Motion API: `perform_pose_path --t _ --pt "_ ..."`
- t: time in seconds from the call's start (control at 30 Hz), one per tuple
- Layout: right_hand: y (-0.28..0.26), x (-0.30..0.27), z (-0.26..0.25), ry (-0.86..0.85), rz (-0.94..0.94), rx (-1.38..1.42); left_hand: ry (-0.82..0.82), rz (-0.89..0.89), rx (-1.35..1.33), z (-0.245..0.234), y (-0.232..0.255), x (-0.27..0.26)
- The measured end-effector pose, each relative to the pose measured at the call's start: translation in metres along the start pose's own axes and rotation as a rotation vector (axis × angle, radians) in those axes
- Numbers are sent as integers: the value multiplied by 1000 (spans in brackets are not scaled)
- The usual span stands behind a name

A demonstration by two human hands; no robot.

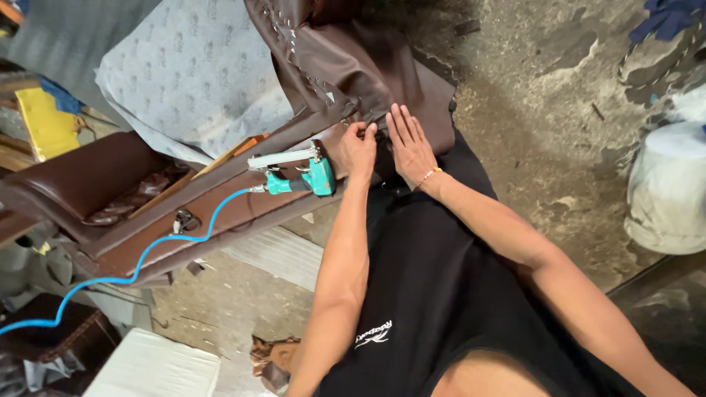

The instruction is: The person reupholsters furniture by stretching brown fabric over the armrest of a chair, securing it with a pneumatic stapler, and trimming the excess fabric with scissors.

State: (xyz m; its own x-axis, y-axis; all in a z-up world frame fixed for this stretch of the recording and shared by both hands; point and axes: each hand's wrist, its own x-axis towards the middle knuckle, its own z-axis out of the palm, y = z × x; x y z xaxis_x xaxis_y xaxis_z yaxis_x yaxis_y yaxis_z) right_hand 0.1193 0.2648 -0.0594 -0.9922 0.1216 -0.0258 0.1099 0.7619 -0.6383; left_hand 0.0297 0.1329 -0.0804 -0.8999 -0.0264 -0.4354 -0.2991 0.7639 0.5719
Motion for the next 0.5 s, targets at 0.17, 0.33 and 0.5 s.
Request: perform_pose_path --t 0.17,0.33,0.5 --pt "-9 -14 7 -117 -21 -121 -200 -220 -353 -11 -2 13" --pt "-35 -16 19 -76 23 -274 -82 171 120 -27 10 10" --pt "-41 -18 22 -105 81 -296 -222 164 74 -28 10 27"
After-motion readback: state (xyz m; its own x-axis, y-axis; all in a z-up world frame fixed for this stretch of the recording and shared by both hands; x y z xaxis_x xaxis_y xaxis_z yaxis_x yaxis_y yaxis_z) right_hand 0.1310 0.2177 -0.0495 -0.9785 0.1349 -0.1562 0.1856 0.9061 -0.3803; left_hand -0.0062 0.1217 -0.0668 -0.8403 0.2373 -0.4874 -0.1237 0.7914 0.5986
